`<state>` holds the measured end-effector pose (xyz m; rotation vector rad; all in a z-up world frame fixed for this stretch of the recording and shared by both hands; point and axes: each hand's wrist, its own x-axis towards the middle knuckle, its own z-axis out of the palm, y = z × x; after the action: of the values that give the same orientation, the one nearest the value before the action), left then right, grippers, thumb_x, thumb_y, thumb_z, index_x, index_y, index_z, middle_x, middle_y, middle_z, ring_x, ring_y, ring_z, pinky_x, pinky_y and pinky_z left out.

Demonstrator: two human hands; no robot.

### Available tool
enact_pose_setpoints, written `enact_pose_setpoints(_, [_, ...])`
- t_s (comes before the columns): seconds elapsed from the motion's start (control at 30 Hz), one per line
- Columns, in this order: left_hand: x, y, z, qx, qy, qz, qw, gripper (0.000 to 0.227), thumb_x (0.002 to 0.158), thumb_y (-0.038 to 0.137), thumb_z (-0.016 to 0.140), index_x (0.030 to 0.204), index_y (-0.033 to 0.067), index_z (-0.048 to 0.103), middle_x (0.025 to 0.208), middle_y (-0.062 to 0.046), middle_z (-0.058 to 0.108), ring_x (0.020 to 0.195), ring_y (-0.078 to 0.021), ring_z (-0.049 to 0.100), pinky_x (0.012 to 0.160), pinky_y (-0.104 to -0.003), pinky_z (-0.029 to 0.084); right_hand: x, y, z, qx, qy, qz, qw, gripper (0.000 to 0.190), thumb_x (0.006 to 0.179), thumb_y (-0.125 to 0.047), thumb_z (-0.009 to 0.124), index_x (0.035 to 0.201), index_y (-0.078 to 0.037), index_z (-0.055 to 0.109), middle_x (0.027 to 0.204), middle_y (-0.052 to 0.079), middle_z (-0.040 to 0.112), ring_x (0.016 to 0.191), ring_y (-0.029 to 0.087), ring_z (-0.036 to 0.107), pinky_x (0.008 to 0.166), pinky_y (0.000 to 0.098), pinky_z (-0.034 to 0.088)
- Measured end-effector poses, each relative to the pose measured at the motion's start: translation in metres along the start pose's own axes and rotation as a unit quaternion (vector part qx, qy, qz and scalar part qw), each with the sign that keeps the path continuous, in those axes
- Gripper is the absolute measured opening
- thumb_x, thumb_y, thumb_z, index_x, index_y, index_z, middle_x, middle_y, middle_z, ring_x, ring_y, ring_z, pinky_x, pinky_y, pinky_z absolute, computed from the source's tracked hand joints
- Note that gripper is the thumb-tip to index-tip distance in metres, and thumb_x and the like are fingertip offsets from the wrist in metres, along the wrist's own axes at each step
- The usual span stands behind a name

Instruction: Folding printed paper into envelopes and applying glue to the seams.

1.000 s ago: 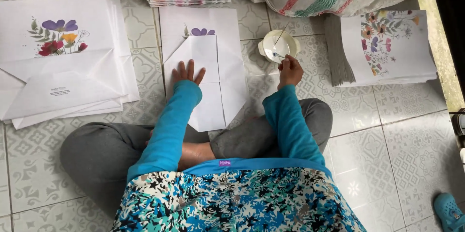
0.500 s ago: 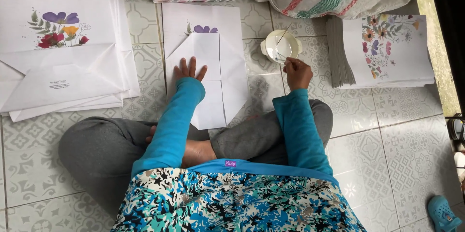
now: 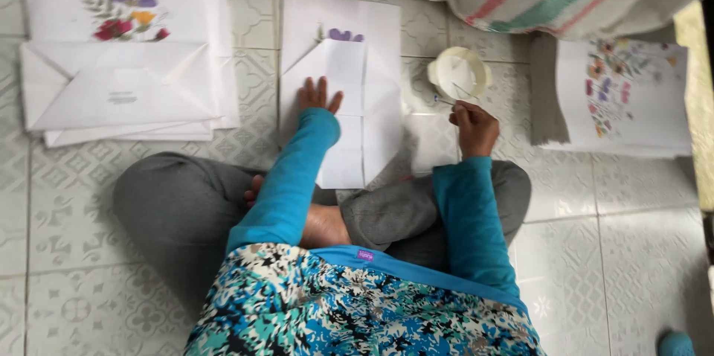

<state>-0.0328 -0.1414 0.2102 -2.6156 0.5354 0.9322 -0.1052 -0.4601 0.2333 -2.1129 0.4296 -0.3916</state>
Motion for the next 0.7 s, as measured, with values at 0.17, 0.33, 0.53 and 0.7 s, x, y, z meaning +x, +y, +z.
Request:
enact_pose_setpoints(0.17, [0.010, 0.007, 0.000, -0.023, -0.022, -0.005, 0.999, 0.081, 0.104, 0.020, 0.045, 0.164, 0.0264, -0.009, 0.167, -0.025, -0.018, 0.153, -0.0512, -0.012, 0.121, -0.066, 0.004, -0.005, -0.070, 0.079, 0.181, -0.049, 0.000, 0.982, 0.019, 0.099, -0.009, 0.070, 0.113, 0.002, 0.076, 0.095, 0.021, 0.076, 0.083, 0.026, 0.076, 0.084, 0.0454, 0.064])
enact_pose_setpoints(0.33, [0.016, 0.010, 0.000, -0.031, -0.034, -0.015, 0.999, 0.086, 0.103, 0.027, 0.050, 0.164, 0.0264, -0.011, 0.165, -0.026, -0.024, 0.151, -0.0531, -0.016, 0.120, -0.070, 0.001, -0.010, -0.104, 0.185, 0.230, -0.131, -0.041, 0.963, 0.016, 0.098, -0.005, 0.073, 0.112, 0.001, 0.077, 0.095, 0.023, 0.077, 0.082, 0.028, 0.076, 0.080, 0.0462, 0.066])
enact_pose_setpoints(0.53, [0.024, 0.008, 0.004, -0.030, -0.041, 0.026, 0.998, 0.092, 0.101, 0.032, 0.052, 0.161, 0.0251, -0.017, 0.161, -0.031, -0.027, 0.148, -0.0581, -0.021, 0.115, -0.078, -0.001, -0.002, -0.108, 0.238, 0.094, -0.170, -0.084, 0.977, 0.013, 0.099, -0.010, 0.075, 0.110, -0.011, 0.081, 0.093, 0.016, 0.079, 0.083, 0.024, 0.079, 0.080, 0.0410, 0.066])
enact_pose_setpoints(0.7, [0.027, 0.011, 0.008, -0.009, -0.036, 0.016, 0.999, 0.090, 0.105, 0.038, 0.048, 0.161, 0.0262, -0.021, 0.163, -0.026, -0.029, 0.150, -0.0532, -0.021, 0.119, -0.073, -0.002, 0.015, -0.101, 0.238, 0.052, -0.100, -0.181, 0.977, 0.015, 0.096, -0.001, 0.074, 0.107, -0.007, 0.081, 0.089, 0.020, 0.078, 0.078, 0.030, 0.078, 0.072, 0.0415, 0.067])
